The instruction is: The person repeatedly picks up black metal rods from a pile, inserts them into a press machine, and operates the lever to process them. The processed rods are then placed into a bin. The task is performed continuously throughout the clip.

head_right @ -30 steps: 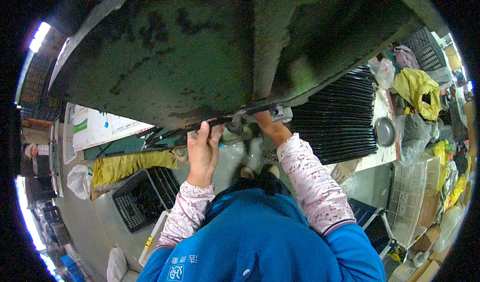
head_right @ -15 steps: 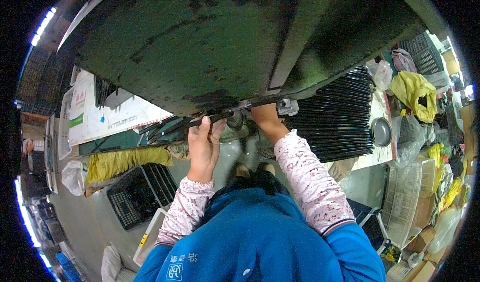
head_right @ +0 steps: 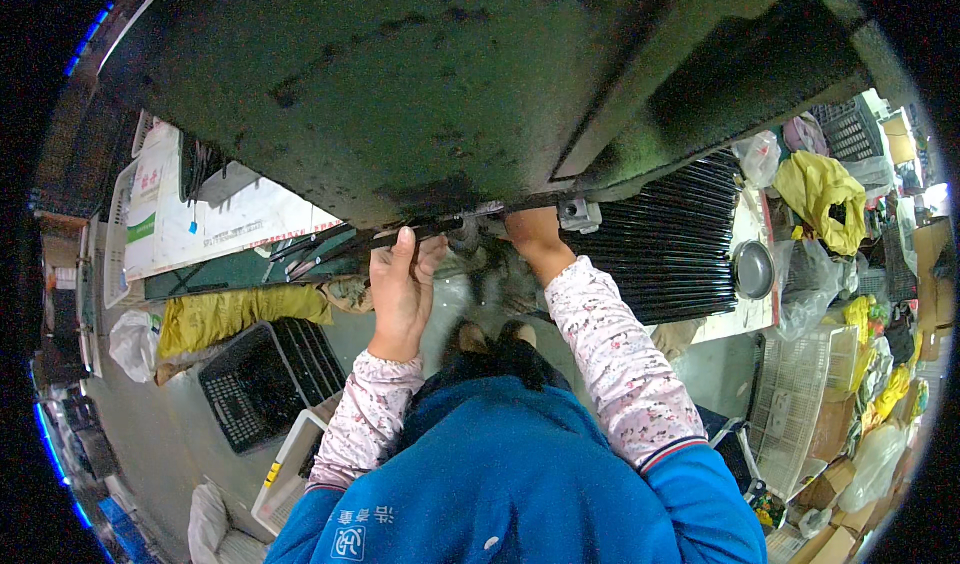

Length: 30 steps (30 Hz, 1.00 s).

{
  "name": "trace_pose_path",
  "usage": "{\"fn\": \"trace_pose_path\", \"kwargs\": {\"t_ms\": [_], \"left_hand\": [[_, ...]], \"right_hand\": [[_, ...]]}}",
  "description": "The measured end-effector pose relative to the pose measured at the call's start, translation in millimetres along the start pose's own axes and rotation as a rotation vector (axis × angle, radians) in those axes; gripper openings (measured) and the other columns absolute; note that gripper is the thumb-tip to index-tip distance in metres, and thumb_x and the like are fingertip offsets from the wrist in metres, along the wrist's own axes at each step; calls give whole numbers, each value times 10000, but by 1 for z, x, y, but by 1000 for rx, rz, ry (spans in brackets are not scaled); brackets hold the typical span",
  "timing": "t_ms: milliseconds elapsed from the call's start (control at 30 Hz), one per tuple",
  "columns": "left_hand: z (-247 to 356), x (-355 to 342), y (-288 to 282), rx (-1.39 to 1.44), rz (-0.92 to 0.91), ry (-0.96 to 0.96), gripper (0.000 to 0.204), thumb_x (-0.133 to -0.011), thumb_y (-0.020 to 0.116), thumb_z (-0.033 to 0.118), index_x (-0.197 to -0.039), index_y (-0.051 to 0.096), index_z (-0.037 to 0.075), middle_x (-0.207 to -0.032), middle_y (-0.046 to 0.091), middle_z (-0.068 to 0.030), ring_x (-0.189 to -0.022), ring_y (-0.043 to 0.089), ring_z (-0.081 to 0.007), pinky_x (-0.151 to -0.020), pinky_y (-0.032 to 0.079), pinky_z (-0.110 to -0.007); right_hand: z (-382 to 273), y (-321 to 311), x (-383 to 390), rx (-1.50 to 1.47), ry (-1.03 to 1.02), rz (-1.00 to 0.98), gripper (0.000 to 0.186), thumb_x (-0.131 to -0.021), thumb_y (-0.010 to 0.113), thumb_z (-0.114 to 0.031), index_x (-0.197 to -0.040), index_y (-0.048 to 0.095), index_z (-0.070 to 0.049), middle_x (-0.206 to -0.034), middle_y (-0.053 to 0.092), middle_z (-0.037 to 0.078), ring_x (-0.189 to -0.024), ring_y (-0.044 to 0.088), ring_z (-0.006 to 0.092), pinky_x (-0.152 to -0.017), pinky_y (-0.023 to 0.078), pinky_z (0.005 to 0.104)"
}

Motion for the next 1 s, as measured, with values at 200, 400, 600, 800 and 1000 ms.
{"fn": "trace_pose_path", "kwargs": {"t_ms": [200, 400, 600, 800, 1000], "left_hand": [[-1, 3, -1, -8, 7, -17, 261, -936, 568, 129, -1100, 449, -35, -938, 621, -174, -790, 671, -264, -701, 580, -336], [0, 6, 1, -10, 18, -6, 328, -898, 643, 189, -1068, 494, -47, -901, 602, -162, -796, 650, -253, -713, 567, -329], [-3, 5, -9, 0, 73, -13, 247, -923, 594, 143, -1050, 492, -42, -873, 626, -162, -765, 665, -240, -668, 580, -314], [-5, 9, -3, -33, 105, -41, 264, -930, 587, 167, -1034, 472, -46, -872, 609, -169, -761, 656, -245, -649, 577, -325], [-8, 15, -2, -79, 83, -55, 237, -929, 595, 202, -936, 489, -10, -887, 594, -140, -744, 626, -213, -670, 547, -299]], "right_hand": [[4, 1, -6, -96, -5, 188, 294, -852, 544, -117, -1133, 597, -48, -1138, 583, 176, -1052, 541, 375, -885, 428, 449], [12, 3, -3, -121, -151, 275, 226, -834, 559, -67, -1044, 637, -34, -1006, 630, 163, -951, 580, 357, -812, 461, 428], [-10, -22, 9, 419, -455, 417, 223, -820, 546, -24, -1025, 635, -22, -990, 630, 162, -931, 582, 352, -800, 464, 416], [-9, -38, 16, -142, -365, 410, 172, -833, 592, -35, -993, 629, 15, -969, 642, 174, -862, 601, 296, -763, 482, 380], [-65, -92, -2, -1313, 511, -318, 150, -828, 667, -42, -965, 629, 5, -833, 664, 95, -642, 599, 127, -522, 465, 236]]}}
Point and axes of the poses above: each hand's wrist, its own x-axis away from the middle knuckle, its own y-axis out of the palm, z = x × y, the point moved 5 cm from there along -x, towards the middle knuckle
